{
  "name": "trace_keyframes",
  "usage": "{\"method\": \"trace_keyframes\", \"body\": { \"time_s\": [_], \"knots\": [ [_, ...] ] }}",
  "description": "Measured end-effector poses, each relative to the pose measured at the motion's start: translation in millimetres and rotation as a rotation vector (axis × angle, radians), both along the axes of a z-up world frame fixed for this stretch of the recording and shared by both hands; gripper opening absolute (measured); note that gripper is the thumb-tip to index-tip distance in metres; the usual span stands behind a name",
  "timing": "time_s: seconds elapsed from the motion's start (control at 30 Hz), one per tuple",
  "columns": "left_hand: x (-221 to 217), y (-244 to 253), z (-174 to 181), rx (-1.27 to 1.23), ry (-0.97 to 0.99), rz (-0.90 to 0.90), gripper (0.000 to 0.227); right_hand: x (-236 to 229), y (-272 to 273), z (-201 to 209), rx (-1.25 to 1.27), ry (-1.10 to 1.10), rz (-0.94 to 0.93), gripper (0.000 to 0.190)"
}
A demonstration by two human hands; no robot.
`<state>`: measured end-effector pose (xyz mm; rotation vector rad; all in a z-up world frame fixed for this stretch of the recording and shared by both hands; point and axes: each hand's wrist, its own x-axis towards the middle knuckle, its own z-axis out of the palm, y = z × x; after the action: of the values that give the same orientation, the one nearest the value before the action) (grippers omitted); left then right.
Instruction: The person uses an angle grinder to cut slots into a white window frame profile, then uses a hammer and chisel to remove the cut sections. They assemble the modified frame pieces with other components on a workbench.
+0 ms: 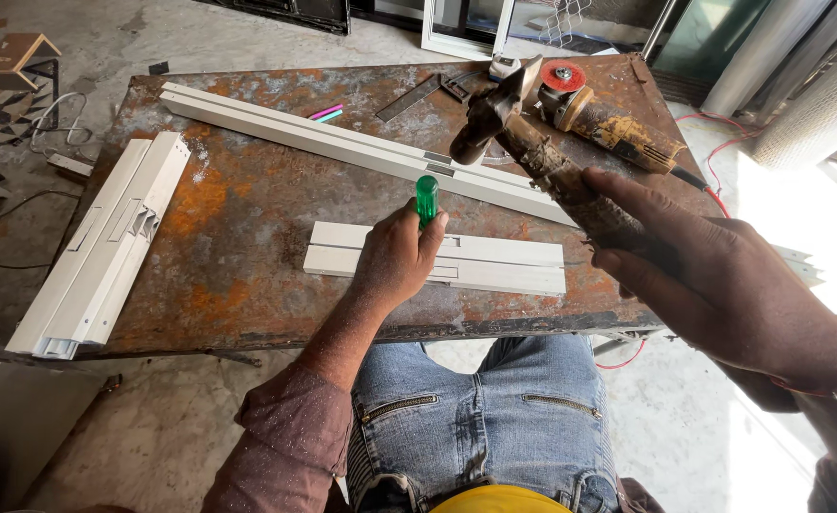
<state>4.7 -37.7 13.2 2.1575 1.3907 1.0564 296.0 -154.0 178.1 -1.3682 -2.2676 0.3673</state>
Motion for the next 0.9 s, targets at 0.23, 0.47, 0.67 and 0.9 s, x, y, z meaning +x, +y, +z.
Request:
{"method": "trace_keyframes", "body": {
  "time_s": [0.23,0.47,0.67,0.9],
  "knots": [
    [-2.9,-4.6,-0.1,0.056,-0.034,-0.014,0.035,-5.4,-0.4,3.3,-0.003,-0.033,0.023,0.076],
    [2.9,-5.2,-2.4,0.054,0.035,-0.024,0.032,-27.5,-0.8,12.8,0.008,-0.216,-0.065,0.068],
    [2.7,-0.6,-1.4,-0.044,0.046,-0.015,0.033,-23.4,5.1,11.2,0.078,-0.148,0.098,0.066],
    [-4.1,-9.9,14.1,0.082,-0.056,0.043,0.034,0.1,-3.5,-5.2,0.212,0.149,0.130,0.067]
  ]
}}
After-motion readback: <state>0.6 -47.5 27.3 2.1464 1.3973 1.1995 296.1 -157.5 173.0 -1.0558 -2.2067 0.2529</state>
